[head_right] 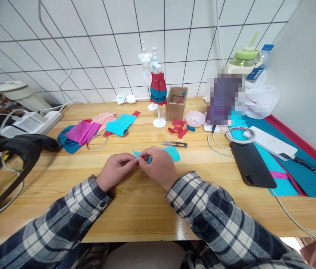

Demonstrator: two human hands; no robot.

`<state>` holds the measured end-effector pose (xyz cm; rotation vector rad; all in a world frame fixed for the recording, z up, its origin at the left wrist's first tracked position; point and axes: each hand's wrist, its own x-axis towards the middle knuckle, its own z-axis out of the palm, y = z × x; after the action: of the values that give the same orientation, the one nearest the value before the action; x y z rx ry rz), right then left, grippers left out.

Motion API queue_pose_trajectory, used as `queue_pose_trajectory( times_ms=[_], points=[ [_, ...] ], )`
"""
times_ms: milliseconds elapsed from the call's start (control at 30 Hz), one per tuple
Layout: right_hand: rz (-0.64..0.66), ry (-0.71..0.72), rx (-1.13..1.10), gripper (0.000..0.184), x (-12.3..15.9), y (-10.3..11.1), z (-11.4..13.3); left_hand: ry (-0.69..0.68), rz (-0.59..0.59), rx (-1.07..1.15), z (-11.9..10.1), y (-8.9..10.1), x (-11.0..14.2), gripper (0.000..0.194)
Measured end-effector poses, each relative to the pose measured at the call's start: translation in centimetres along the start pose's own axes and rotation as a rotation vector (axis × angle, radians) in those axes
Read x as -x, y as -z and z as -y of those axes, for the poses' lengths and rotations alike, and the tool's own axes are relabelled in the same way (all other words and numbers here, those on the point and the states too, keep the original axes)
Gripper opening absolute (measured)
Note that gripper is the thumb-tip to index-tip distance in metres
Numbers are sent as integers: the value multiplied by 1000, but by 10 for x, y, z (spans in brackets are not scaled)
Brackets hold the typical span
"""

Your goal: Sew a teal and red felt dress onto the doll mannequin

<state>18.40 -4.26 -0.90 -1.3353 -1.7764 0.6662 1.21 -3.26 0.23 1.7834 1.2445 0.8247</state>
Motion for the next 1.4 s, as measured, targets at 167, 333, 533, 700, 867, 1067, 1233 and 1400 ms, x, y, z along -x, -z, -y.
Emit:
queue_pose_trajectory(
  times_ms=[167,333,533,700,867,1067,1233,1400],
  points=[
    [7,-26,-43,3,-1,1,-1,-64,35,1,1,1,-1,21],
    [-4,-10,-49,3,-2,5,0,-119,71,8,0,3,-1,20],
    [-26,40,8,6,-2,8,-1,-69,109,93,-2,5,0,25],
    [0,57,21,9,-1,8,1,18,61,69,-4,3,0,27],
    [30,54,16,11,1,7,3,42,37,83,-4,3,-1,26],
    [49,127,57,14,5,7,5,79,15,121,0,2,-2,22],
    [44,125,92,12,5,6,6,90,25,136,0,2,-3,22],
    [40,73,86,8,3,6,7,82,34,107,-3,0,-1,22]
  ],
)
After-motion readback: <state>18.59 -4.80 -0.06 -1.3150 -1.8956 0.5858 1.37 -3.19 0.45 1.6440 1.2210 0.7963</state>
